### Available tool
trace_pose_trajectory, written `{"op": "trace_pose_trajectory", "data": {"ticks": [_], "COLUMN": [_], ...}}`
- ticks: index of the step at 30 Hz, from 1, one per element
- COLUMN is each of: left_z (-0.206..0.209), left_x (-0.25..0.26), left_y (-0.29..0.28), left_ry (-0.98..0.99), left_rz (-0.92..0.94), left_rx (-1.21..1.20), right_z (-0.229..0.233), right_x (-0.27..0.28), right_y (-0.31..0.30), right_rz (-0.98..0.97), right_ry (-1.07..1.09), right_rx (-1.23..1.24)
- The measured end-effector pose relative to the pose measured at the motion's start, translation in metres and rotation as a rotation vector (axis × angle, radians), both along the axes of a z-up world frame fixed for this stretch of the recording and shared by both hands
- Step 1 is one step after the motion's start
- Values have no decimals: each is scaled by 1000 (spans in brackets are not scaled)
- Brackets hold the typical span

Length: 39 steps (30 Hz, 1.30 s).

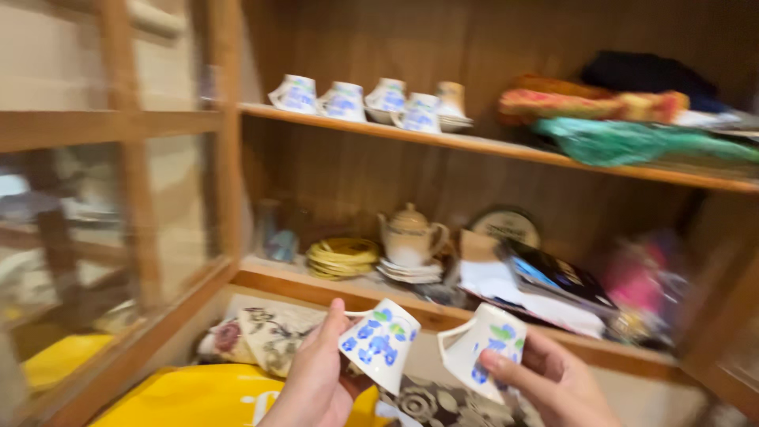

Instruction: The person fills a pitcher with water, carries it to a table, and removes various tea set items from a wooden cabinet, placing them onto the table. They then spray the plates with a cleaning liquid and wipe them with a cloth.

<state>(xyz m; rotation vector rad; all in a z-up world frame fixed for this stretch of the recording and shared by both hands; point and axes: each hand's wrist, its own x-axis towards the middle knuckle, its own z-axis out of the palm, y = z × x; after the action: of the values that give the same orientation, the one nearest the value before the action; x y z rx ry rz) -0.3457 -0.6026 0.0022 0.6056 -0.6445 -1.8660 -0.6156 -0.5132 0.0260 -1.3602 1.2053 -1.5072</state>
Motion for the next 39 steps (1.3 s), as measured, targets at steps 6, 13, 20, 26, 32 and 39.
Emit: {"op": "trace_pose_trajectory", "data": {"ticks": [6,13,20,26,32,39], "left_z": [0,1,-26,-71,-86,-98], "left_x": [-59,-128,-183,-198,-193,-191], "left_y": [35,104,176,228,280,291], "left_ry": [-48,22,-41,-49,-90,-126], "left_rz": [-173,-466,-811,-1077,-1316,-1453], "left_rx": [53,70,83,91,143,109], "right_z": [-12,-4,-13,-44,-153,-299], "right_x": [-15,12,31,70,115,117], "right_y": [90,208,313,408,524,641], "right_rz": [-245,-450,-842,-1235,-1731,-2052], "right_ry": [-78,-393,-519,-561,-420,-296], "right_rx": [84,72,94,19,172,249]}}
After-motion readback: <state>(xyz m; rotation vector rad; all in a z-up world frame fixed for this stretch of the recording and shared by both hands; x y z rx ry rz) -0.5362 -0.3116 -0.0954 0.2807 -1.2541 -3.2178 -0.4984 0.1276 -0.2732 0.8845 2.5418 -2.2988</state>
